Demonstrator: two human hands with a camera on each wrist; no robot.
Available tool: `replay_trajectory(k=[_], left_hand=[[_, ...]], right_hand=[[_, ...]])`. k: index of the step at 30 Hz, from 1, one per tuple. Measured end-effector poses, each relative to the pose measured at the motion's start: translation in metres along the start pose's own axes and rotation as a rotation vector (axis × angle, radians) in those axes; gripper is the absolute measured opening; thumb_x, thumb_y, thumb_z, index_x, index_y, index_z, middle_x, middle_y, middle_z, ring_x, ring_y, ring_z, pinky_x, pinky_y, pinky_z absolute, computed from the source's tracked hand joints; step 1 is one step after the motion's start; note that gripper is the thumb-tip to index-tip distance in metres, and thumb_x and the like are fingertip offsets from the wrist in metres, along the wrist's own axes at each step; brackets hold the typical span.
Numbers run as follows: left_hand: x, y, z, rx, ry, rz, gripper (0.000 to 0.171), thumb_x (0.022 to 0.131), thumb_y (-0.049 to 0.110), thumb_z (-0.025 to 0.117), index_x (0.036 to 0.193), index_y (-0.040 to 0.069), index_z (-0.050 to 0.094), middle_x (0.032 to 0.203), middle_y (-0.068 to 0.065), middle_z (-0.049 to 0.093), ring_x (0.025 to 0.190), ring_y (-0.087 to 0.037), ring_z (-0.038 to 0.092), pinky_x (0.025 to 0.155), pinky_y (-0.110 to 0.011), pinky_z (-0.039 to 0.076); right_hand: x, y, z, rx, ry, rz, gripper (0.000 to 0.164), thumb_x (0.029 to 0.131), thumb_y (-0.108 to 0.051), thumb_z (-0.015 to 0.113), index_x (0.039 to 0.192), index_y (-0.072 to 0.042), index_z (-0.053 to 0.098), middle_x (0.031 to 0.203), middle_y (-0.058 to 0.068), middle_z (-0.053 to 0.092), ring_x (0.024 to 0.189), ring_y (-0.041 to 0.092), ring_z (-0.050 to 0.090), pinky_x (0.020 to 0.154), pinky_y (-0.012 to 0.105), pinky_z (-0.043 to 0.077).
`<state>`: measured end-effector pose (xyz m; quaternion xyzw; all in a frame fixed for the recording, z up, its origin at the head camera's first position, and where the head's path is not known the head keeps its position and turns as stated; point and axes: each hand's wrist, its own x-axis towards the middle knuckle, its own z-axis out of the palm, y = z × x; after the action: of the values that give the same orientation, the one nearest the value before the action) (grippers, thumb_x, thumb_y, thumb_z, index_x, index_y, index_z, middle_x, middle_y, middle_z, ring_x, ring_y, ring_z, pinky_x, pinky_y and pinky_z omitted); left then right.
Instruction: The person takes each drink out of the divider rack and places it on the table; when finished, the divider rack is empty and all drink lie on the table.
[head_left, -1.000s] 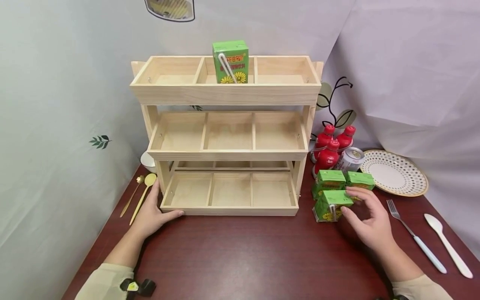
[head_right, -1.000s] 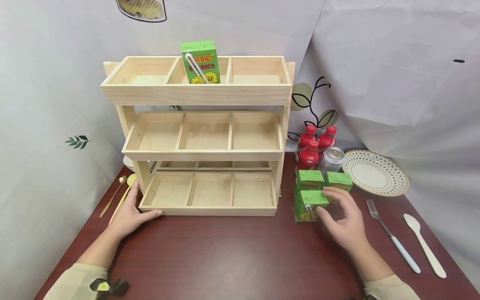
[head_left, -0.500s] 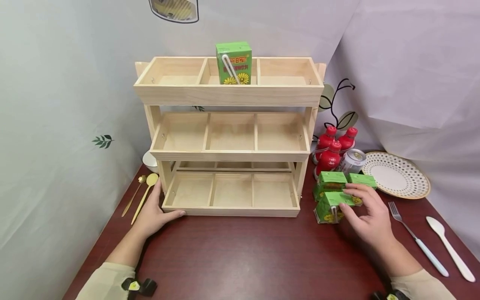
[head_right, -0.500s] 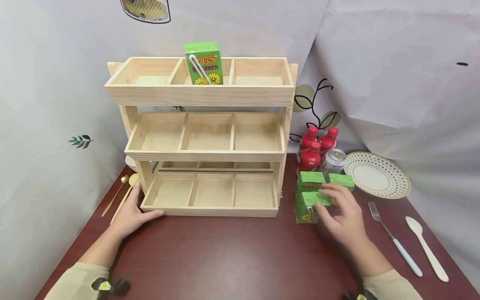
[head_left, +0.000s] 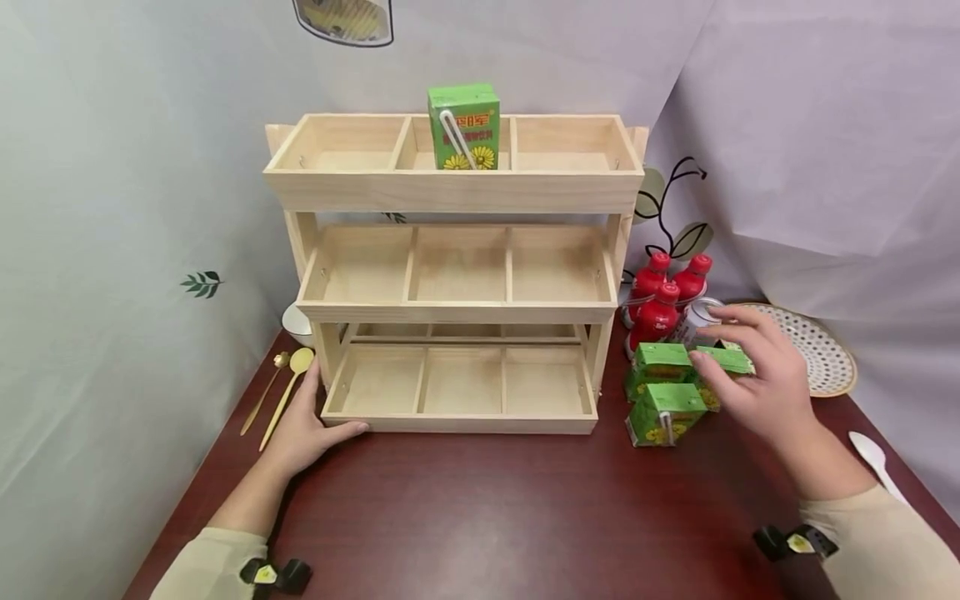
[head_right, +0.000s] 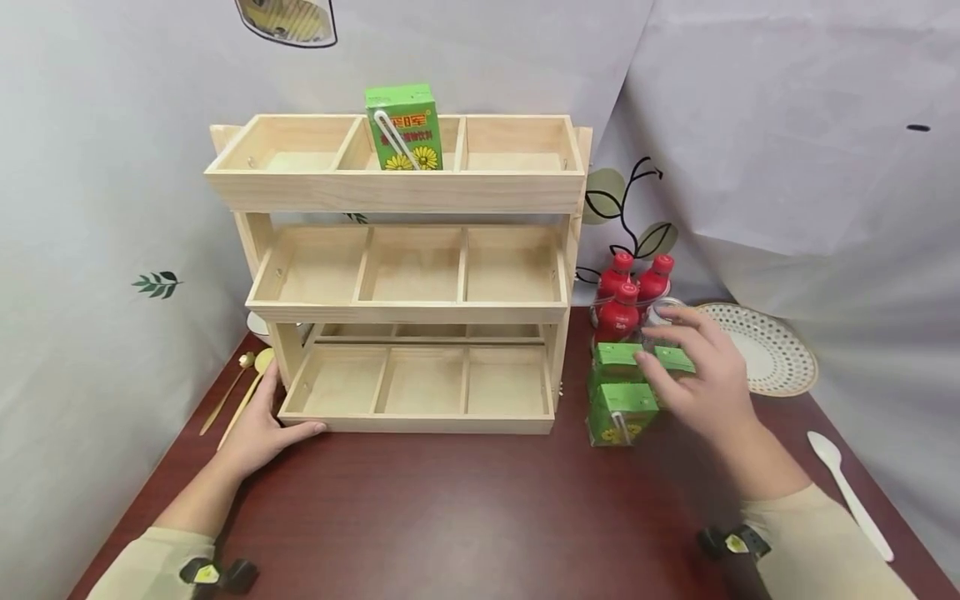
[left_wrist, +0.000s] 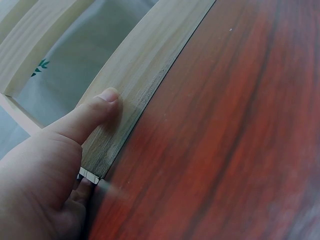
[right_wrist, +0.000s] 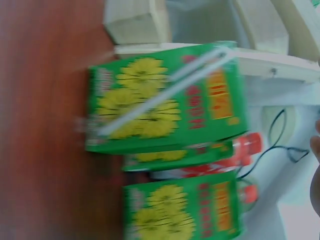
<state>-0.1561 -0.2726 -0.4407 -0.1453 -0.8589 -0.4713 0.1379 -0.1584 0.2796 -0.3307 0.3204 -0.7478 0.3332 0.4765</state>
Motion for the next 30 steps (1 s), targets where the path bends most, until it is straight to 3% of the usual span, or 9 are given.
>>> replay_trajectory(k=[6, 11, 19, 24, 30], left_hand=[[-0.002, 0.0, -0.001, 0.001, -0.002, 0.008, 0.124, 0.06, 0.015, 0.094, 0.156, 0.016, 0.015, 0.146, -0.018, 0.037, 0.128, -0.032, 0.039, 0.098, -0.021, 0.028], [-0.001, 0.001, -0.002, 0.002, 0.002, 0.003, 0.125, 0.06, 0.015, 0.094, 0.156, 0.017, 0.014, 0.149, -0.017, 0.035, 0.129, -0.031, 0.038, 0.101, -0.028, 0.028], [0.0, 0.001, -0.002, 0.017, -0.01, -0.005, 0.127, 0.061, 0.017, 0.094, 0.157, 0.02, 0.009, 0.154, -0.013, 0.028, 0.134, -0.031, 0.034, 0.103, -0.031, 0.028], [-0.001, 0.002, -0.002, 0.011, -0.005, -0.003, 0.127, 0.061, 0.016, 0.094, 0.157, 0.02, 0.01, 0.154, -0.014, 0.028, 0.134, -0.031, 0.033, 0.103, -0.027, 0.027], [0.0, 0.002, -0.002, 0.012, -0.003, -0.01, 0.128, 0.061, 0.016, 0.094, 0.157, 0.02, 0.009, 0.154, -0.013, 0.026, 0.135, -0.031, 0.031, 0.105, -0.04, 0.026]], right_hand=[[0.045, 0.006, 0.002, -0.003, 0.071, -0.061, 0.046, 0.081, -0.04, 0.073, 0.085, 0.006, 0.072, 0.101, 0.026, 0.066, 0.101, 0.033, 0.06, 0.096, 0.029, 0.042], [0.075, 0.012, 0.0, -0.032, 0.094, -0.011, 0.04, 0.078, -0.033, 0.073, 0.088, 0.007, 0.072, 0.103, 0.025, 0.066, 0.105, 0.033, 0.059, 0.094, 0.027, 0.041], [0.105, 0.009, 0.001, -0.071, 0.057, 0.08, 0.031, 0.079, -0.017, 0.069, 0.1, 0.006, 0.072, 0.112, 0.028, 0.061, 0.113, 0.032, 0.054, 0.094, 0.022, 0.036], [0.12, 0.018, 0.008, -0.091, 0.027, 0.046, 0.036, 0.078, -0.018, 0.07, 0.107, 0.003, 0.071, 0.118, 0.025, 0.06, 0.114, 0.032, 0.052, 0.091, 0.02, 0.035], [0.14, 0.028, 0.019, -0.109, 0.003, -0.009, 0.039, 0.078, -0.023, 0.07, 0.109, 0.0, 0.071, 0.121, 0.022, 0.059, 0.114, 0.027, 0.051, 0.087, 0.019, 0.035]])
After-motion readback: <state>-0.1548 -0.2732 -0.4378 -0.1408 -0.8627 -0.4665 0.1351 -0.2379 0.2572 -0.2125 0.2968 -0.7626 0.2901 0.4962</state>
